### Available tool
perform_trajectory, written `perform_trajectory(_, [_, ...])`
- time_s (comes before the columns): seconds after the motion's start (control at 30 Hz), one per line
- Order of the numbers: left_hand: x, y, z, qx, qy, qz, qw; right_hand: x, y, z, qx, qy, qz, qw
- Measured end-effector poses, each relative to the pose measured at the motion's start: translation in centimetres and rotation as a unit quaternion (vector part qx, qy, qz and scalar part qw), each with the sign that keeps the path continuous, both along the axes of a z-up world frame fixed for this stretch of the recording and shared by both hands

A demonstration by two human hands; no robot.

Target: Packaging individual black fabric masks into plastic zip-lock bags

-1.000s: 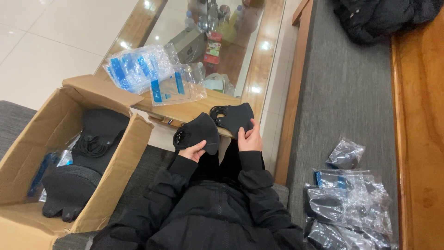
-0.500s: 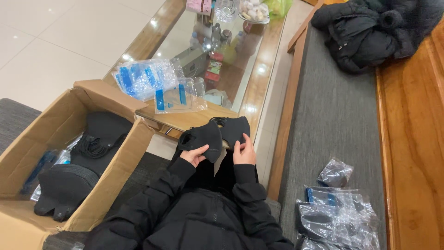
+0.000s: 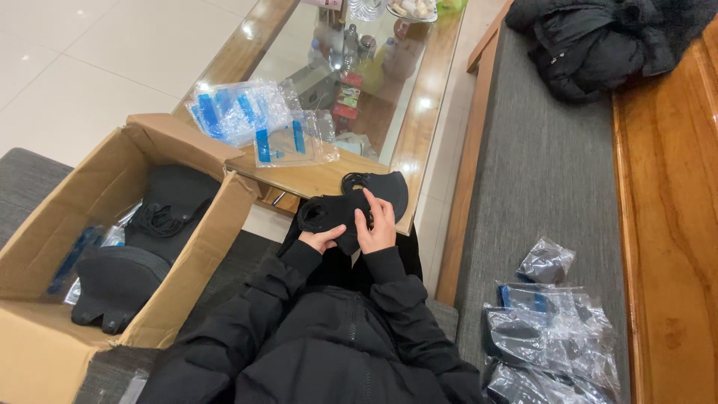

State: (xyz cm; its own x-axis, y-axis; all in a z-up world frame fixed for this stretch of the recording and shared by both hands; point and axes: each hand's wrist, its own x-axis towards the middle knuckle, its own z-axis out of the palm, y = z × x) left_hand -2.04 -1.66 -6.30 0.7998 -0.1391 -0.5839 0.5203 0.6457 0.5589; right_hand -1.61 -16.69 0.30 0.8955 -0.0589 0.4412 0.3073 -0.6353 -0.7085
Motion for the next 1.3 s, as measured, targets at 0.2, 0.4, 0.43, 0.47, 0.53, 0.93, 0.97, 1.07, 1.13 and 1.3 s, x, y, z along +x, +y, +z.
perform_trajectory(0.2, [-0.3, 0.0, 1.6, 0.03, 0.0, 0.004, 1.0, -0.1, 0.4, 0.7, -0.031, -0.031, 0.02, 0.999])
perform_trajectory(0.4, [1.1, 0.2, -3.2, 0.038, 0.004, 0.003, 0.999, 0.1, 0.1, -1.6, -0.035, -0.095, -0.028, 0.994])
perform_trajectory(0.43, [1.6, 0.1, -4.7, 0.033, 0.001, 0.013, 0.999, 0.1, 0.1, -2.0, -0.037, -0.096, -0.017, 0.995])
perform_trajectory(0.47, [2.0, 0.0, -6.3, 0.029, -0.001, 0.024, 0.999, 0.0, 0.2, -2.5, -0.039, -0.096, -0.005, 0.995])
perform_trajectory(0.53, [1.6, 0.3, -3.5, 0.029, 0.005, 0.025, 0.999, -0.6, 0.5, -4.1, -0.034, -0.08, 0.011, 0.996])
perform_trajectory(0.93, [0.6, 0.3, -1.9, 0.005, -0.001, 0.012, 1.0, -0.2, 0.2, -3.6, 0.15, 0.079, -0.014, 0.985])
perform_trajectory(0.97, [0.3, 0.3, -0.7, -0.026, 0.012, 0.028, 0.999, 0.5, -0.1, -4.3, 0.22, 0.097, -0.019, 0.97])
perform_trajectory(1.07, [0.5, 1.0, 0.5, -0.068, 0.015, 0.068, 0.995, 2.4, -1.6, -6.4, 0.358, 0.128, -0.048, 0.924])
perform_trajectory(1.13, [0.1, 1.5, 2.5, -0.082, 0.019, 0.071, 0.994, 2.7, -2.6, -4.6, 0.33, 0.16, -0.075, 0.928])
perform_trajectory(1.3, [0.1, 2.0, 5.0, -0.095, 0.025, 0.076, 0.992, 3.3, -4.1, -4.1, 0.276, 0.239, -0.117, 0.923])
